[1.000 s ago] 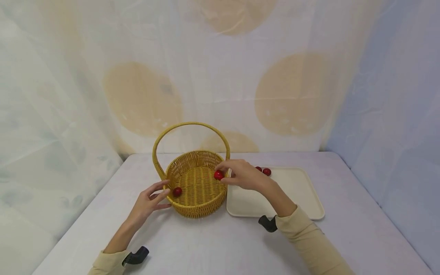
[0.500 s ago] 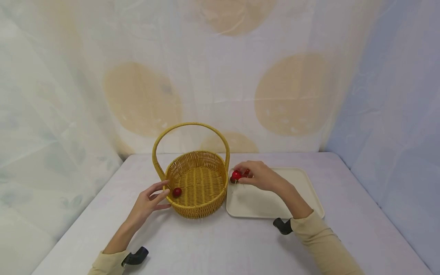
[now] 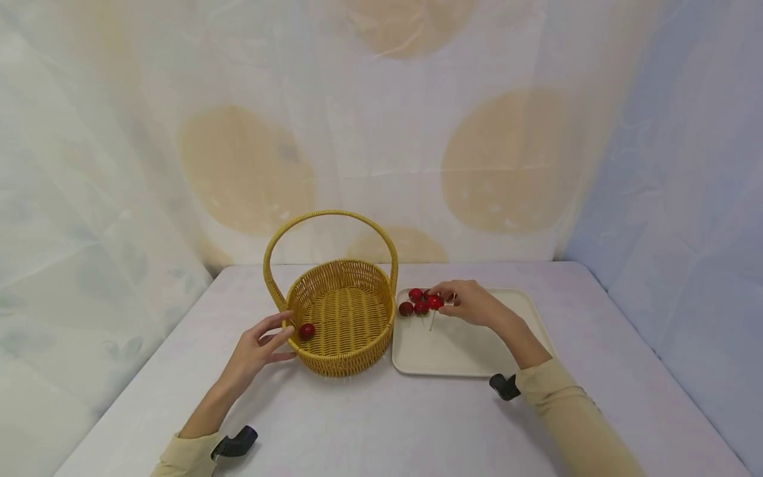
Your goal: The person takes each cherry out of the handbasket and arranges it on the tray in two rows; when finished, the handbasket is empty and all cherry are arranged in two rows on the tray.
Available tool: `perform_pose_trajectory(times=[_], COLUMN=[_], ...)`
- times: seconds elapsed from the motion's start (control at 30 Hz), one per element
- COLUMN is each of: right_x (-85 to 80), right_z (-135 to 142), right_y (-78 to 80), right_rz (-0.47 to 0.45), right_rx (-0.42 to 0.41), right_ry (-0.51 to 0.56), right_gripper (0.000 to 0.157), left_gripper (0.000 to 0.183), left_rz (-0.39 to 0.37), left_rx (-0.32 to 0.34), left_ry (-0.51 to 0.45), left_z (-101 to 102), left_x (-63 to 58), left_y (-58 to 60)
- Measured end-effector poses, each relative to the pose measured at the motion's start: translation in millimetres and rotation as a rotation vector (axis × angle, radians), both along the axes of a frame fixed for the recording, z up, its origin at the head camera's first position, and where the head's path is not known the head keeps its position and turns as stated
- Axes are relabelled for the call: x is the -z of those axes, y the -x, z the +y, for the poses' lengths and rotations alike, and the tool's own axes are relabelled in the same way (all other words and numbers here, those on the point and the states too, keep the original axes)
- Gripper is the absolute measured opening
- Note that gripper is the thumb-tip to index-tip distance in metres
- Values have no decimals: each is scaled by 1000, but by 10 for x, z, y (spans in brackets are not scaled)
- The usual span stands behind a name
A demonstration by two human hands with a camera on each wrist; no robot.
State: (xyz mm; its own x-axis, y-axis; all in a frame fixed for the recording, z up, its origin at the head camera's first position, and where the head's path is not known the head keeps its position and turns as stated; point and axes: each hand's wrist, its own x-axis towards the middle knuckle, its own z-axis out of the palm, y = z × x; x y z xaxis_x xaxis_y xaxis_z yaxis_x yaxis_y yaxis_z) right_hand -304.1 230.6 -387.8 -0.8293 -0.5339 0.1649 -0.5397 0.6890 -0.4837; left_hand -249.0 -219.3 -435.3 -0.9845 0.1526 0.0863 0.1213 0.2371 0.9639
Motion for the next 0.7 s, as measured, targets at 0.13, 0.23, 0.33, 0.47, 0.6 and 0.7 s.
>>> perform_pose_trajectory(times=[0.13,0.23,0.33,0.47,0.6,0.7], right_x=[59,112,152,182,195,216], right_z=[47,60,50,20,-1,0], right_y=[55,94,125,148,166,189], right_rz=[24,38,21,-9,-36,-48], right_rx=[-5,-4,5,18,15,14], right_ry=[-18,-31,-38,-55,-66,-73], right_gripper=[35,34,34,33,33,33], left_gripper=[54,54,55,55,55,55], left_rz=[4,6,4,-1,2,1], left_rx=[1,6,10,11,9,6], left_ry=[-2,-3,-5,-5,-3,-3], left_z=[0,-4,-10,-13,-7,-4], left_x=[-4,-1,4,7,1,-3], left_y=[-2,3,11,12,5,1])
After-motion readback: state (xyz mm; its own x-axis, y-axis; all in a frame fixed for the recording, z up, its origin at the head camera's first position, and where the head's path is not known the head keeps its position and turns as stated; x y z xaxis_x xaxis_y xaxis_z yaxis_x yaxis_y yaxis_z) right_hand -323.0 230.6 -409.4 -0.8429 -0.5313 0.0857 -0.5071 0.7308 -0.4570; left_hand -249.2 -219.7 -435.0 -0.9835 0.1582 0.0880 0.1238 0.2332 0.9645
